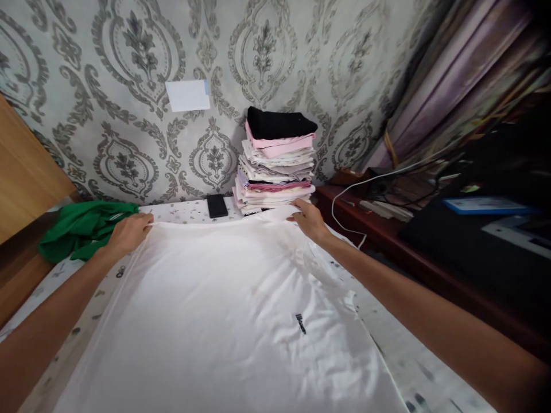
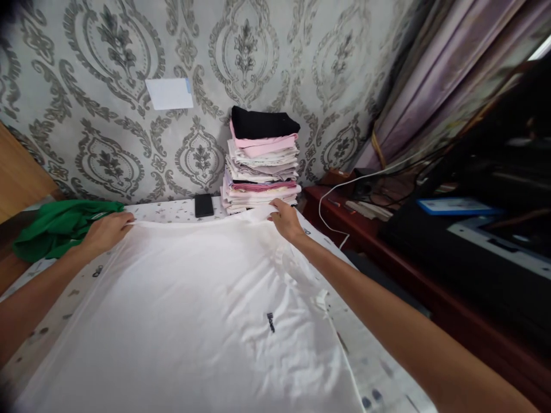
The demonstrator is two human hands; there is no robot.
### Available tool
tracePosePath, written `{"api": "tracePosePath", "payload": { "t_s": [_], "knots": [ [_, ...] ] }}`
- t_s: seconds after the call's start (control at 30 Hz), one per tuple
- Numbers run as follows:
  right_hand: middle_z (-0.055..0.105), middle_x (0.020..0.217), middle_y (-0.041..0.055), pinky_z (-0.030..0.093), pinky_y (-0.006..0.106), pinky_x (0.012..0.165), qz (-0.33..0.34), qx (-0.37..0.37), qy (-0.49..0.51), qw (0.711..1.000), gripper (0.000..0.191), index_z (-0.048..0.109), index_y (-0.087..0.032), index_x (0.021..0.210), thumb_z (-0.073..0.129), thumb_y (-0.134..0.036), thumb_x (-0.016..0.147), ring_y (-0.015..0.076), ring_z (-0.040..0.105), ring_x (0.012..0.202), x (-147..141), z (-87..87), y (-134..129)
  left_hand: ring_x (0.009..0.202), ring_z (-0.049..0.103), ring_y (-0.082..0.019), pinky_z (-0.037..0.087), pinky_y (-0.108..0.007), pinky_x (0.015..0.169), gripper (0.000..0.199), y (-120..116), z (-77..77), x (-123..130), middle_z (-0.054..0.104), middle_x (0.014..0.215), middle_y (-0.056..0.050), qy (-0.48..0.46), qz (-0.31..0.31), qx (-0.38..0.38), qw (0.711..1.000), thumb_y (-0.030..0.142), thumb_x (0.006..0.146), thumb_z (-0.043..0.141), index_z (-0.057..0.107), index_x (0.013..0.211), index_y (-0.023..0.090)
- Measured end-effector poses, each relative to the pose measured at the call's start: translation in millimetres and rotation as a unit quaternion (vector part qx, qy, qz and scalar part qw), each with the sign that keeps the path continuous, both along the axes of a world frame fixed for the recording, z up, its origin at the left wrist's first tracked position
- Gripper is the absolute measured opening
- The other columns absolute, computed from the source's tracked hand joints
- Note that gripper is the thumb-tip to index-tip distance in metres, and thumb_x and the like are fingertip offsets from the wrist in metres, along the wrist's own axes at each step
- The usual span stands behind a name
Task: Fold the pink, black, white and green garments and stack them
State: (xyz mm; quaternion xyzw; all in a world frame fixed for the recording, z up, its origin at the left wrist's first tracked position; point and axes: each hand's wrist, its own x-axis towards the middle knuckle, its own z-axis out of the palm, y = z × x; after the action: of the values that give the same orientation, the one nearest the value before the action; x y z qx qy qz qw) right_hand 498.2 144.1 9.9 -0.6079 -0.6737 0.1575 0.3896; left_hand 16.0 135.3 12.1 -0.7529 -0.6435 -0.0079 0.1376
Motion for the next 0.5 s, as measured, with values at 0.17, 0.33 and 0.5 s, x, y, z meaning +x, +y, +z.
{"api": "tracePosePath", "payload": {
  "t_s": [0.17,0.33,0.5],
  "knots": [
    [0.069,0.082,0.0037,0.051,0.032,0.072,0.096,0.075,-0.093,0.988,0.021,0.064,-0.02,0.088,0.048,-0.015,0.075,0.0218,0.064,0.077,21,-1.7,-58,0.104,0.058,-0.026,0.046,-0.033,0.075,0.026,-57,-8.3,-7,0.064,0.099,-0.009,0.007,-0.067,0.03,0.997,0.024,0.096,0.032,0.058,0.094,0.02],
    [0.072,0.098,0.0073,0.051,0.034,0.078,0.207,0.042,-0.143,0.967,0.024,0.067,-0.021,0.096,0.044,-0.022,0.086,0.0241,0.068,0.089,35,-25.7,-103,0.1,0.06,-0.027,0.047,-0.035,0.075,0.028,-94,-31.2,-10,0.066,0.099,-0.01,0.028,-0.092,-0.021,0.995,0.02,0.093,0.032,0.06,0.091,0.02],
    [0.072,0.093,0.0069,0.052,0.033,0.073,0.179,0.015,-0.103,0.978,0.024,0.066,-0.021,0.094,0.043,-0.028,0.091,0.023,0.068,0.083,39,-31.0,-114,0.1,0.061,-0.027,0.049,-0.036,0.077,0.031,-105,-25.9,-8,0.067,0.1,-0.009,0.009,-0.067,-0.01,0.998,0.023,0.094,0.031,0.062,0.093,0.021]
  ]
}}
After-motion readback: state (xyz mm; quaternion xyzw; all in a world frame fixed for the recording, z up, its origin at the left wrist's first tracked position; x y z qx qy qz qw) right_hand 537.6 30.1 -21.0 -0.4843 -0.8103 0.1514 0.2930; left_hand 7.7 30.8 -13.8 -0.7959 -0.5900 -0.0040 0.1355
